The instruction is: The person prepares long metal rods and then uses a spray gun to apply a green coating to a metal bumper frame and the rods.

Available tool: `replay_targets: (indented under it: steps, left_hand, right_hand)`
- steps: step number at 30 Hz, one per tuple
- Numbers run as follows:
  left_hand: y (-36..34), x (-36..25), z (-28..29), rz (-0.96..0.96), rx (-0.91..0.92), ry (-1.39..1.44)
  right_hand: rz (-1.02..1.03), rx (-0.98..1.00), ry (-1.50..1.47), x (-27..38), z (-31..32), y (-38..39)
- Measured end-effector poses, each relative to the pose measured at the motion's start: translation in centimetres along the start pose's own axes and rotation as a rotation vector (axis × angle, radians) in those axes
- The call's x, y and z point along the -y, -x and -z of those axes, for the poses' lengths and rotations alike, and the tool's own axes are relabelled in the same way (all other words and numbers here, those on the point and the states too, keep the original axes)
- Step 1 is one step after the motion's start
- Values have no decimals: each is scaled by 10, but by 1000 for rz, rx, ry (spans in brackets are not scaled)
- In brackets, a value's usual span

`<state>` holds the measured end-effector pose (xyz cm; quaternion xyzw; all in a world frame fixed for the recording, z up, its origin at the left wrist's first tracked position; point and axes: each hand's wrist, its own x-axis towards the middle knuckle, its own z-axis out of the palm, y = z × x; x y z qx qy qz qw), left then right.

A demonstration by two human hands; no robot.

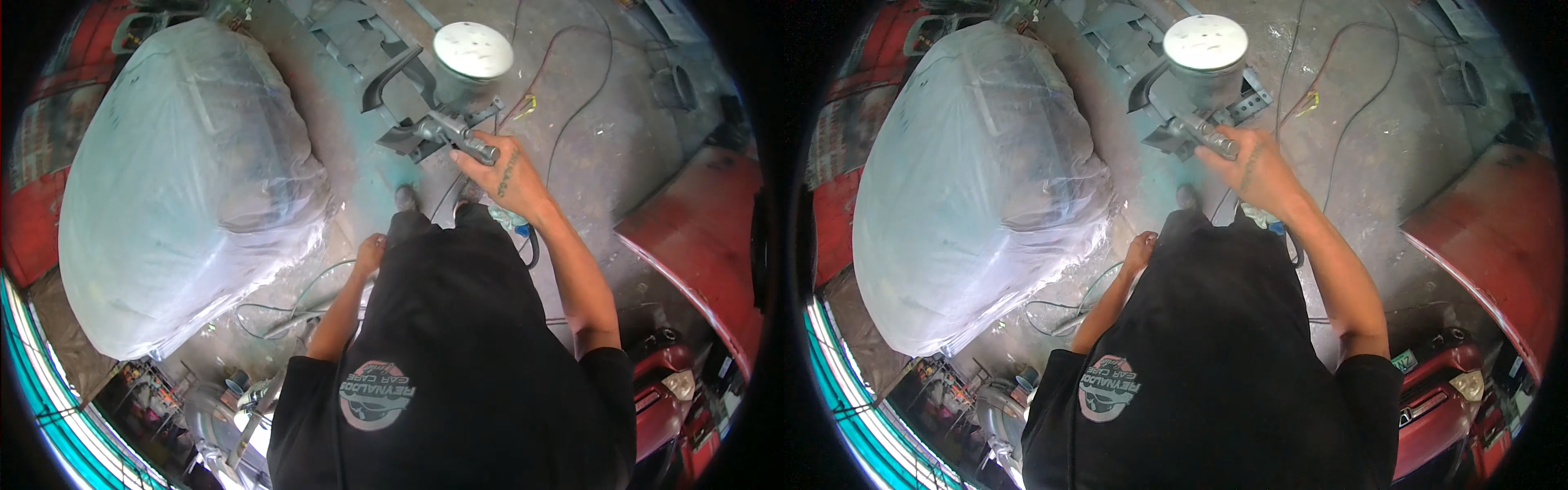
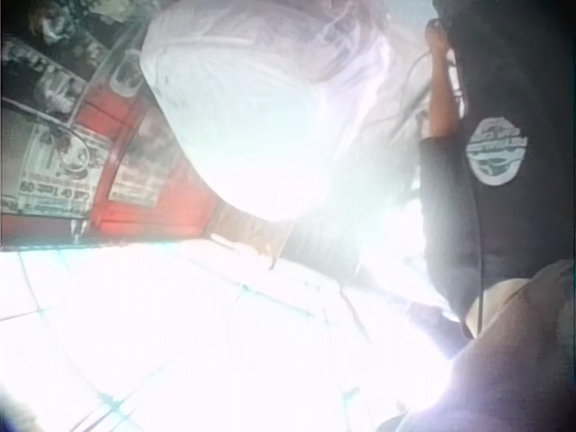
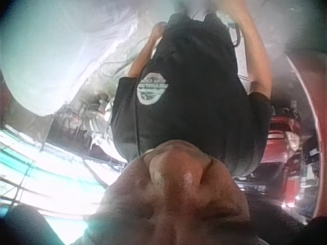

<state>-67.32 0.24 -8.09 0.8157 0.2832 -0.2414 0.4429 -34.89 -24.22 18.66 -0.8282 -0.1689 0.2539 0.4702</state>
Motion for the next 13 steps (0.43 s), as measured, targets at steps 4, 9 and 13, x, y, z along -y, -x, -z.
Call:
replay_targets:
  steps: [4, 9, 13]
  left_hand:
    - [6, -11, -12, -8, -66, 24]
    - [7, -22, -26, -10, -112, 21]
    - [8, -20, -38, -4, -128, 7]
  right_hand:
    - [-47, 215, -23, 4, 18, -11]
    - [-22, -47, -26, -4, 32, -21]
    - [-123, -86, -5, -20, 49, -39]
